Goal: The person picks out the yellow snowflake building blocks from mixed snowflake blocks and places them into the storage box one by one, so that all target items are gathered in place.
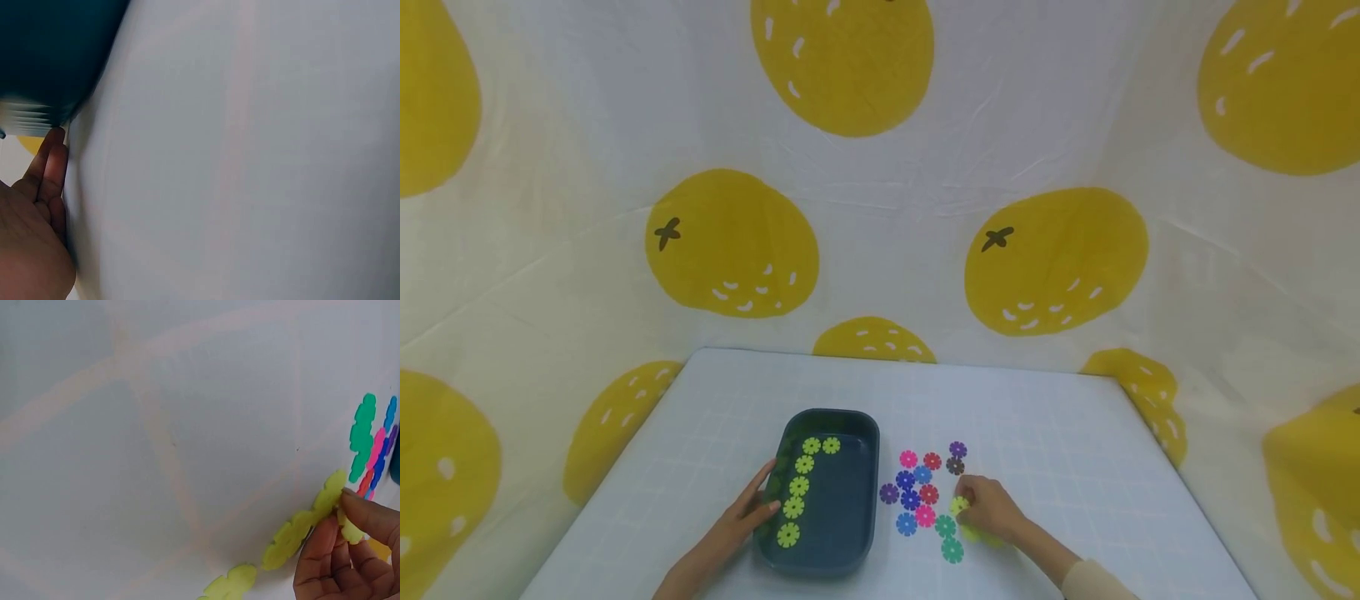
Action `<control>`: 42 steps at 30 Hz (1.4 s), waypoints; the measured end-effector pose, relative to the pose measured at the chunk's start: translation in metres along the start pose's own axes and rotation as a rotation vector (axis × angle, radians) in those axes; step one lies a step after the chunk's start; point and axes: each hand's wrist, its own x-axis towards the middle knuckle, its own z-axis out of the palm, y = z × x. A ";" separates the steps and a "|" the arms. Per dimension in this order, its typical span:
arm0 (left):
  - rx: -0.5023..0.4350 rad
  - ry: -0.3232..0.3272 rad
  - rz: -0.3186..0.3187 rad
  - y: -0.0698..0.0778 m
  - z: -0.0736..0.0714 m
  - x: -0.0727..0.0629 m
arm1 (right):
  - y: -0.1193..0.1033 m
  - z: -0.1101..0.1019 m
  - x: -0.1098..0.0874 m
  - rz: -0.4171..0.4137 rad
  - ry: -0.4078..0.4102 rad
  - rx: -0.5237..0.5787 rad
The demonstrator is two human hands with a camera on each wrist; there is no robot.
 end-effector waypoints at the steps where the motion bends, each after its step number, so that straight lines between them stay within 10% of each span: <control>1: 0.001 0.000 0.000 0.000 0.000 0.000 | 0.001 0.000 0.000 -0.006 -0.007 0.000; 7: -0.001 -0.001 -0.007 0.001 0.001 -0.001 | 0.008 -0.001 0.000 0.022 -0.036 0.061; 21: 0.012 -0.003 -0.012 0.002 0.001 0.001 | 0.008 -0.020 -0.003 0.382 -0.027 0.591; 42: 0.044 -0.010 0.002 0.002 -0.001 0.000 | -0.018 -0.053 -0.006 0.236 -0.147 0.962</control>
